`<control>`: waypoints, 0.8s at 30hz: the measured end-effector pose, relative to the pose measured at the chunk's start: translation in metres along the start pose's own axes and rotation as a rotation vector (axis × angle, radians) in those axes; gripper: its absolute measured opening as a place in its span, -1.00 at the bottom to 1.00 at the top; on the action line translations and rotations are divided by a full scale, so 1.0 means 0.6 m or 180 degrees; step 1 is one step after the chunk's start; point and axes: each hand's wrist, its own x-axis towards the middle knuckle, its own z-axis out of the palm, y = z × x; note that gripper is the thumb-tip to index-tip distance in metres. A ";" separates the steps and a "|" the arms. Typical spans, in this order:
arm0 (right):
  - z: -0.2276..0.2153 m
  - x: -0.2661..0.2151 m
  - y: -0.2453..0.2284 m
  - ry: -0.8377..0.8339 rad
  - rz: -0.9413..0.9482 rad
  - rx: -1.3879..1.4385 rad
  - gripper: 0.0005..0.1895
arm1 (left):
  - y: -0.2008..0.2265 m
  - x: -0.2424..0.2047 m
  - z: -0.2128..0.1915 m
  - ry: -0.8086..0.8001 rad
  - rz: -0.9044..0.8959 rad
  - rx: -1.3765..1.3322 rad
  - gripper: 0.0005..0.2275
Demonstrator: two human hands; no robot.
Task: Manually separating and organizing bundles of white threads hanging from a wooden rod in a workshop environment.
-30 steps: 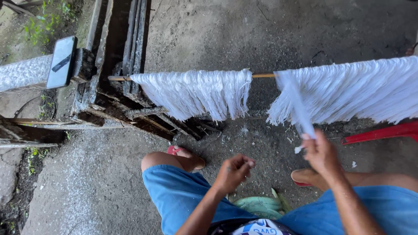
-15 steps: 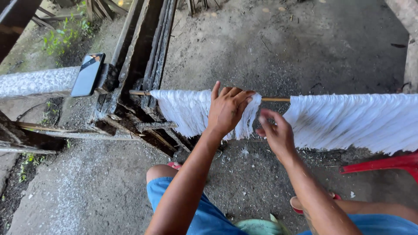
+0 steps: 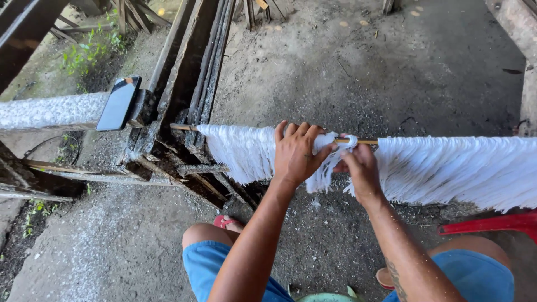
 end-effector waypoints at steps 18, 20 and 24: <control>-0.059 0.014 0.113 -0.0197 0.0192 0.0559 -0.74 | 0.070 -0.005 0.012 -0.0179 -0.0727 0.0679 -0.53; -0.087 0.010 0.120 -0.0196 0.0189 0.0493 -0.73 | 0.050 -0.004 0.040 -0.0469 -0.0787 0.0914 -0.62; -0.168 0.025 0.159 -0.0052 0.0078 0.0255 -0.73 | 0.054 -0.004 0.029 -0.1018 -0.0764 0.1146 -0.77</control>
